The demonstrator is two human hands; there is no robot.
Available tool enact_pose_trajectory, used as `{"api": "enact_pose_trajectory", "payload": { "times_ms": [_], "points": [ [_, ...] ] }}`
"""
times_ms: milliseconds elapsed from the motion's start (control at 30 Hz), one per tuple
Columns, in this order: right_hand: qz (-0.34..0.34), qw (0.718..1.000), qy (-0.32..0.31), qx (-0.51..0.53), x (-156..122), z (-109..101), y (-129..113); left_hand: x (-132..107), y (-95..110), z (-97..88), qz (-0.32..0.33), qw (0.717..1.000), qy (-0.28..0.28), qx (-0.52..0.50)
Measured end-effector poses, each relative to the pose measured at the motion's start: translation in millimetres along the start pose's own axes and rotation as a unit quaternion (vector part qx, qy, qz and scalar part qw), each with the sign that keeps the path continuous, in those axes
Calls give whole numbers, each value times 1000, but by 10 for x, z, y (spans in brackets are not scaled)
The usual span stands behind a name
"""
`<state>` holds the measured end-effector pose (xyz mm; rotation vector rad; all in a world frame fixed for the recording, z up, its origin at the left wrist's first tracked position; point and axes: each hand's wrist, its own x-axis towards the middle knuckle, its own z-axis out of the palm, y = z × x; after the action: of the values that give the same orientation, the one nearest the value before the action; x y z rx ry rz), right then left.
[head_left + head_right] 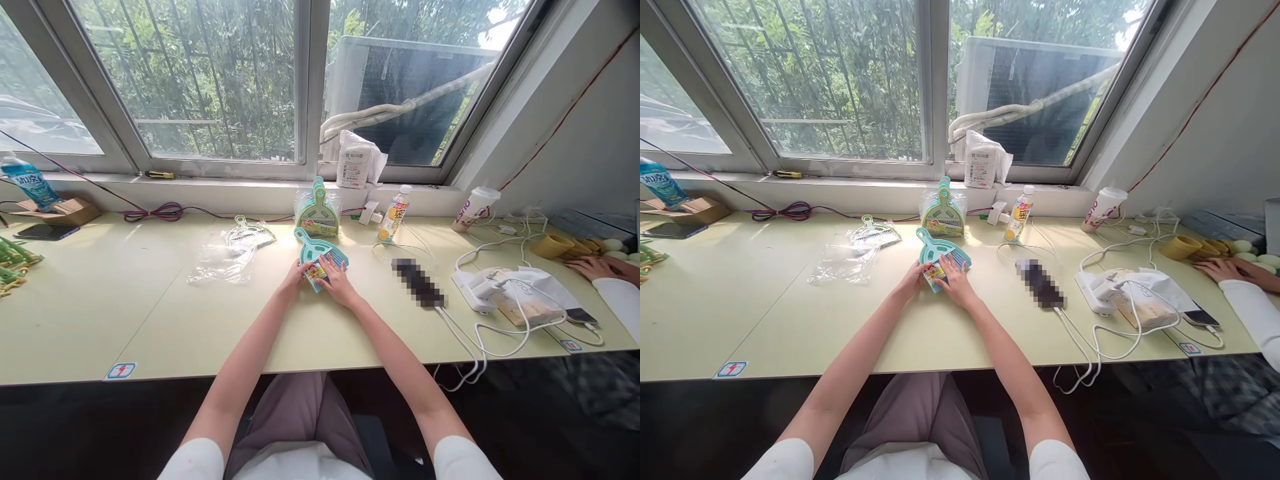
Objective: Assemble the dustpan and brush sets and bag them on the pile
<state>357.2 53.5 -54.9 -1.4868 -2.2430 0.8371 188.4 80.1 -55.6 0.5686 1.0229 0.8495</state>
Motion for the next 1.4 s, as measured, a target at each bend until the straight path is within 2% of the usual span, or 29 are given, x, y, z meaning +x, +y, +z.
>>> {"api": "enact_pose_trajectory", "payload": {
  "times_ms": [100, 233, 467, 667, 867, 1100, 1200, 1400],
  "points": [
    [20, 998, -34, -57, -6, 13, 33, 36, -3, -53, 0, 1000, -14, -23],
    [42, 996, -29, -72, -23, -47, 78, 32, 10, -66, 8, 999, -28, -30],
    [81, 996, -27, -19, -28, -104, 192, -14, 53, -34, -1, 1000, -20, -13],
    [56, 998, 8, 26, -20, -157, 174, -3, 44, -61, -7, 1000, -22, -6],
    [-16, 997, 43, 61, -34, -207, 93, 18, 21, -81, 3, 999, -32, 1],
    [-43, 991, 113, -54, -68, -334, 53, 14, 16, -87, 0, 999, -43, 17],
    [-39, 991, 104, -71, -84, -359, 93, 15, 27, -85, -2, 999, -43, 14],
    [-29, 996, 70, -41, -66, -274, 153, 1, 41, -67, -5, 999, -45, 28]
  ]
}}
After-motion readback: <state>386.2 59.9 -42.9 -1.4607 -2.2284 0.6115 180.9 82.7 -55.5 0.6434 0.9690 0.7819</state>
